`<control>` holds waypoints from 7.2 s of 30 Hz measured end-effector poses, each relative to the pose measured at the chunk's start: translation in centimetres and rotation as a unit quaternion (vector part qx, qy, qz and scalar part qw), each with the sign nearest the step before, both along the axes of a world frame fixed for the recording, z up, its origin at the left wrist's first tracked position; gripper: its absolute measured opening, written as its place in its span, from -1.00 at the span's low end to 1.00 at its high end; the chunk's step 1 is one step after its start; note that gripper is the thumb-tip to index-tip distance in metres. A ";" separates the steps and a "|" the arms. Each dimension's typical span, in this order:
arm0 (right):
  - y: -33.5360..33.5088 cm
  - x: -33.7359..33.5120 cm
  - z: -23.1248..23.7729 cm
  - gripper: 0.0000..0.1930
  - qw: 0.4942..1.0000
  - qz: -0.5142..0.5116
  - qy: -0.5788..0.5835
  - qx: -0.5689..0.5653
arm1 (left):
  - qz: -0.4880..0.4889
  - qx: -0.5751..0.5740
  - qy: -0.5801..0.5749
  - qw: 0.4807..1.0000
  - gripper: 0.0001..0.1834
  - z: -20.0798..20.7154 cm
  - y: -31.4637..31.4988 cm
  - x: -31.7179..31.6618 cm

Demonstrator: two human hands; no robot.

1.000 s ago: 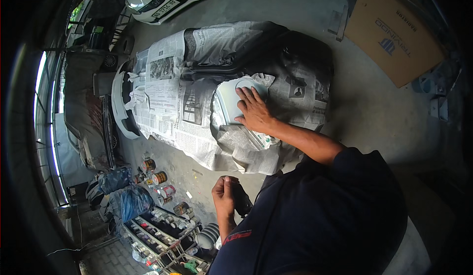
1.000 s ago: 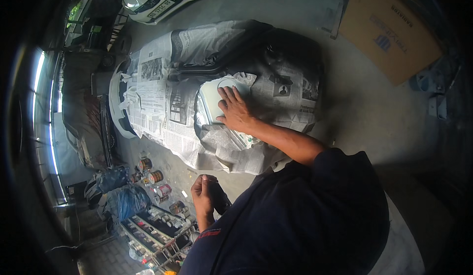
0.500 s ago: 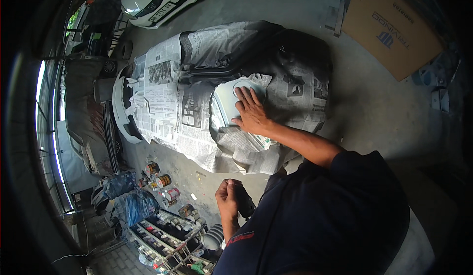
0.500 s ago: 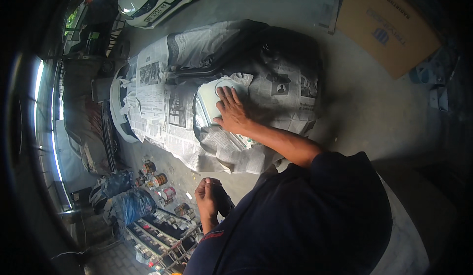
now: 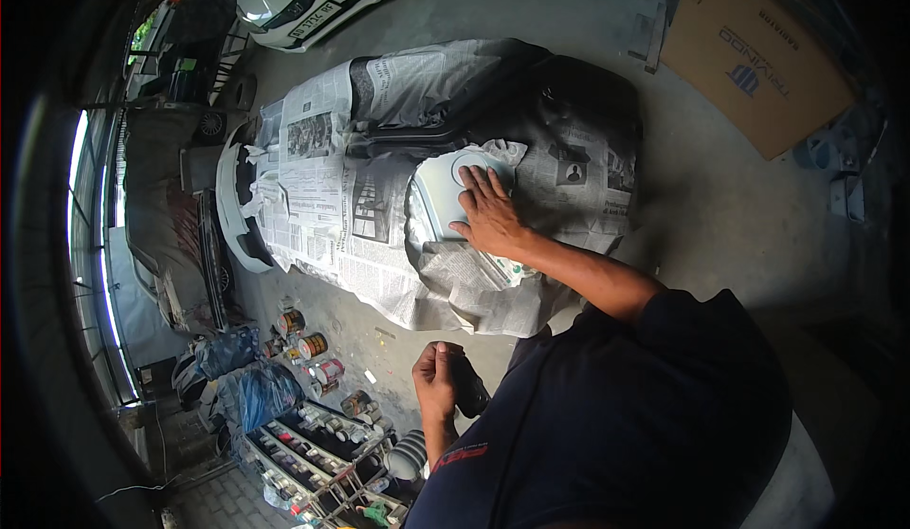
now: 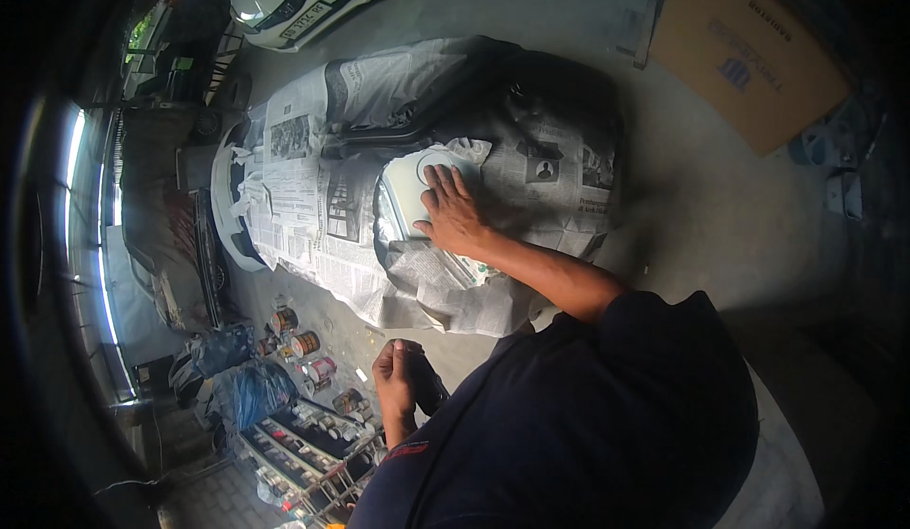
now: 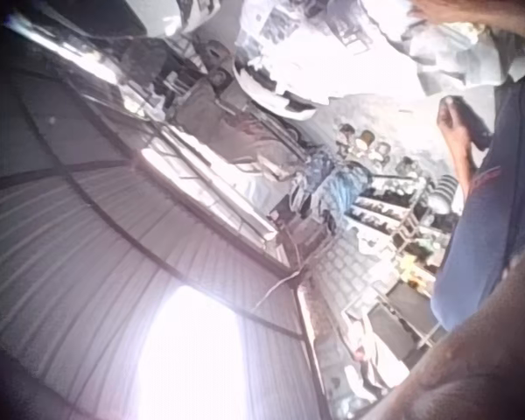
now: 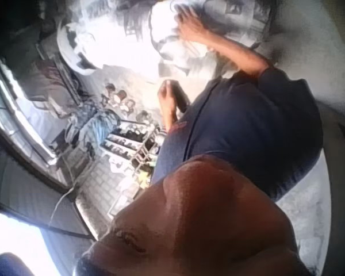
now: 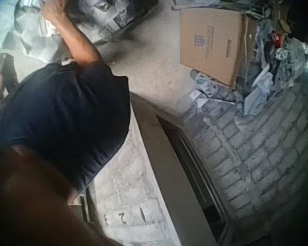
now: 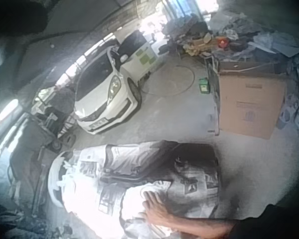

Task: Sanding a car body panel and preparing a small automotive component in a workshop.

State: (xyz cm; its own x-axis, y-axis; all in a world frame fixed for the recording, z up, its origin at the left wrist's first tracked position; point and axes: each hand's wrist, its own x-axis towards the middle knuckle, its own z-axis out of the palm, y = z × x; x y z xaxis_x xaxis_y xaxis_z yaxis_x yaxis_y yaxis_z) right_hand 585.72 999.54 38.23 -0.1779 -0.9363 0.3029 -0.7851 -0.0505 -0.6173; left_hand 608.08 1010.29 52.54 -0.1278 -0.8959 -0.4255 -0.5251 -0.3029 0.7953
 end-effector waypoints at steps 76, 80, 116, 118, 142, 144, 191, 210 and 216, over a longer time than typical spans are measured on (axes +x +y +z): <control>-5.7 -5.2 -4.1 -0.74 0.856 -0.135 -0.499 0.011 | -0.403 -0.166 -0.244 0.866 -0.21 -7.2 -16.8 -11.1; -5.7 -4.8 -4.4 -0.74 0.891 -0.159 -0.424 0.002 | -0.404 -0.164 -0.252 0.864 -0.19 -7.6 -17.4 -11.9; -2.7 -5.1 -0.7 -0.64 0.996 -0.064 0.064 0.008 | -0.414 -0.195 -0.286 0.842 -0.08 -9.1 -17.7 -13.6; -2.3 -4.7 -0.9 -0.64 0.997 -0.054 0.053 -0.034 | -0.412 -0.202 -0.295 0.838 -0.08 -9.0 -18.2 -14.1; -2.5 -3.5 -3.5 -0.66 0.963 -0.172 -0.176 -0.111 | -0.433 -0.155 -0.389 0.798 -0.13 -8.7 -16.5 -14.9; -1.4 -3.8 -3.7 -0.68 0.941 -0.211 -0.232 -0.128 | -0.415 -0.192 -0.382 0.803 -0.14 -8.8 -15.6 -14.5; -0.3 -3.3 0.2 -0.29 0.987 0.025 0.155 0.042 | -0.060 -0.240 -0.212 0.945 -0.46 1.1 0.6 0.5; -2.1 -7.2 -1.5 -0.28 0.976 0.097 0.192 0.027 | 0.172 -0.036 -0.216 0.960 -0.49 -8.0 18.6 0.9; -2.4 -11.7 -0.6 -0.38 0.971 0.135 0.198 0.012 | 0.252 0.029 -0.156 0.955 -0.52 -7.8 16.0 -11.7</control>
State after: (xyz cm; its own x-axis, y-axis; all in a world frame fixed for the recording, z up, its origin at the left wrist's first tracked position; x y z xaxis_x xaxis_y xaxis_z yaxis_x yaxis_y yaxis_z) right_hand 574.05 997.11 37.61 0.2015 -0.9402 0.2745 -0.9208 -0.2774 -0.2743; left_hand 596.41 1026.32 44.70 0.4548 -0.7837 -0.4232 -0.5091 -0.6186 0.5985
